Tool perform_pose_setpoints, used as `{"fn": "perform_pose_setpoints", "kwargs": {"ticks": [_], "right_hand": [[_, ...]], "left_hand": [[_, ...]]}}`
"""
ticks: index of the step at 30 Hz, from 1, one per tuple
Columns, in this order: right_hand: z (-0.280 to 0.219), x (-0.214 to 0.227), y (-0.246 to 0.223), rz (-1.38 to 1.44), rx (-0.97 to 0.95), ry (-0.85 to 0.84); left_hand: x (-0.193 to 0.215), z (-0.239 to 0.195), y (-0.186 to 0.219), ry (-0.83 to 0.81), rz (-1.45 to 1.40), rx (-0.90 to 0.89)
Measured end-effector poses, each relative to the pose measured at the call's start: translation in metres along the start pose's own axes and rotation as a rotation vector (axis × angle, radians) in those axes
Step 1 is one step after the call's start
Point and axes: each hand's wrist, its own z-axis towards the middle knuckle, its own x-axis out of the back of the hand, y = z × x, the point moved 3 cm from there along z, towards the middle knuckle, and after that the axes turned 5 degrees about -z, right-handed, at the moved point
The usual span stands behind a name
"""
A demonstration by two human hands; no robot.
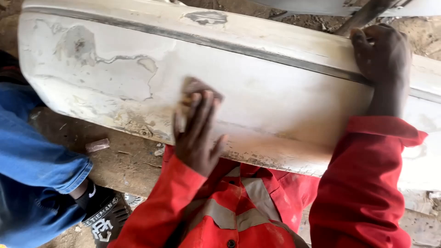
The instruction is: Sanding a car bumper with sandpaper to prepare the surface for painting
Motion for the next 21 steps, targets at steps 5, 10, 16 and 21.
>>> {"fn": "perform_pose_setpoints", "kwargs": {"ticks": [5, 10, 16, 21], "right_hand": [[0.003, -0.005, 0.003, 0.005, -0.041, -0.044], [0.003, 0.006, -0.009, 0.026, -0.068, -0.052], [0.007, 0.004, -0.009, 0.005, -0.11, -0.084], [0.01, 0.004, -0.014, 0.042, -0.114, -0.094]], "left_hand": [[0.0, 0.012, -0.02, 0.072, 0.065, 0.08], [-0.029, 0.032, 0.03, 0.13, -0.085, -0.027], [-0.03, 0.038, 0.051, 0.004, -0.171, -0.113], [-0.018, 0.057, -0.023, 0.197, 0.053, 0.01]]}}
